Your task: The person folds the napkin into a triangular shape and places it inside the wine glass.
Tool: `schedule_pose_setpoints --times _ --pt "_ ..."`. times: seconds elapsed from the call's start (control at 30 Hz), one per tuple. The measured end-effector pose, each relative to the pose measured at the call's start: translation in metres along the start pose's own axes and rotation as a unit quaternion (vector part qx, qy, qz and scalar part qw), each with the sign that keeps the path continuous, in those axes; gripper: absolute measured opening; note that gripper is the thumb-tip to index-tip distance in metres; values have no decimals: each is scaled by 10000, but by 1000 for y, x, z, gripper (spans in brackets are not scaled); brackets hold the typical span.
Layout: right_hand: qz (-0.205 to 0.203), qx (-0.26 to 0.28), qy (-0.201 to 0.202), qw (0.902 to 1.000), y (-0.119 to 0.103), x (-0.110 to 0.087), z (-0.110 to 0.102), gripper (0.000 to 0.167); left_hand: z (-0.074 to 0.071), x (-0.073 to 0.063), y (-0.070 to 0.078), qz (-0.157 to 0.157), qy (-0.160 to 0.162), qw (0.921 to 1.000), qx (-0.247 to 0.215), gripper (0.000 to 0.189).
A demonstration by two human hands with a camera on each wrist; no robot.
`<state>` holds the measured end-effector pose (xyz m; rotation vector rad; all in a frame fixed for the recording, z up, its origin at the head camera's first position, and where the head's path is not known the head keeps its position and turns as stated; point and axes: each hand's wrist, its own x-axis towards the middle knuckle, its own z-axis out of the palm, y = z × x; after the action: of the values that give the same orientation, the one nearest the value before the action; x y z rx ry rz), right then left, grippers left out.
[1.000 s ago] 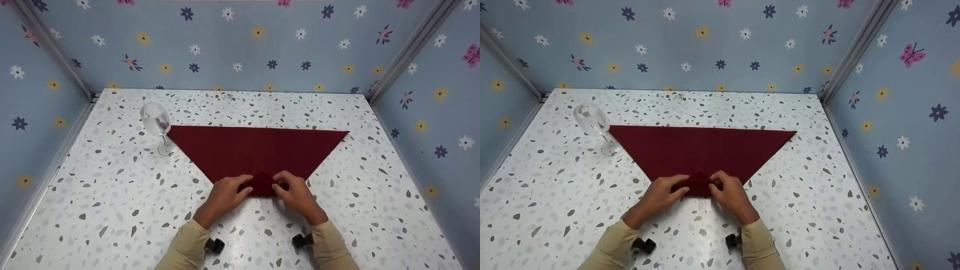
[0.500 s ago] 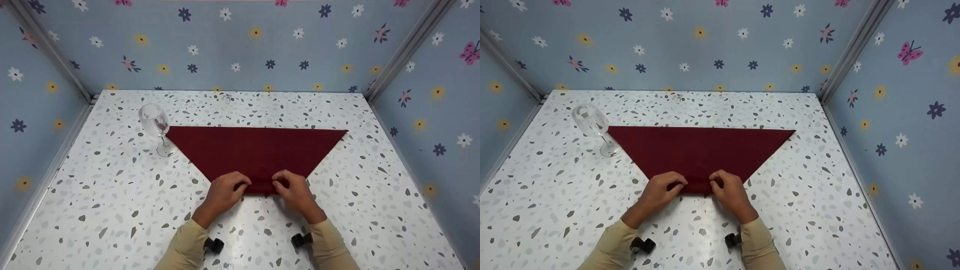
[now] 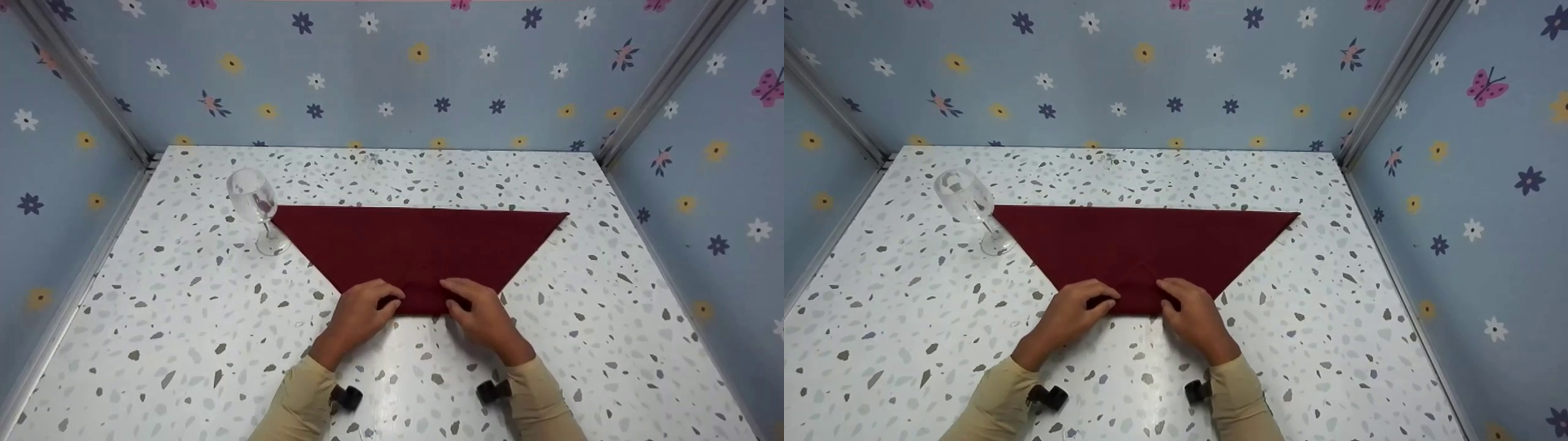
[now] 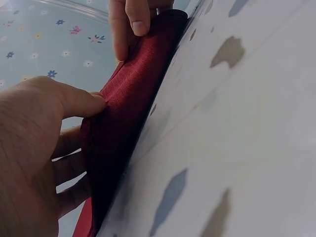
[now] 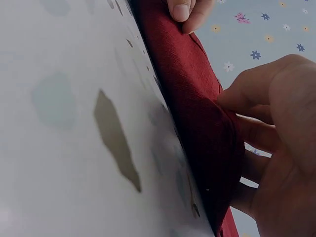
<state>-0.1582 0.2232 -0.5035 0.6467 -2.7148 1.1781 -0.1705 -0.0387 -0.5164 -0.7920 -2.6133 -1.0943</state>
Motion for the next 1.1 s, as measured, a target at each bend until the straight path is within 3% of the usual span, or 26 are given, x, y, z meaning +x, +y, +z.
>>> schedule_pose_setpoints --times 0.47,0.67,0.87,1.1 --pt "281 -426 -629 9967 -1 0 -2 56 -3 -1 0 -275 -230 9990 269 14" --pt "391 -341 -311 9982 2 -1 -3 54 -3 0 -1 -406 -234 9983 336 17" --pt "304 -238 106 9992 6 -1 -4 35 -2 0 -2 -420 -244 9978 450 21" --pt "305 -442 154 9984 8 0 -4 25 -1 -1 -2 -356 -197 9969 669 21"
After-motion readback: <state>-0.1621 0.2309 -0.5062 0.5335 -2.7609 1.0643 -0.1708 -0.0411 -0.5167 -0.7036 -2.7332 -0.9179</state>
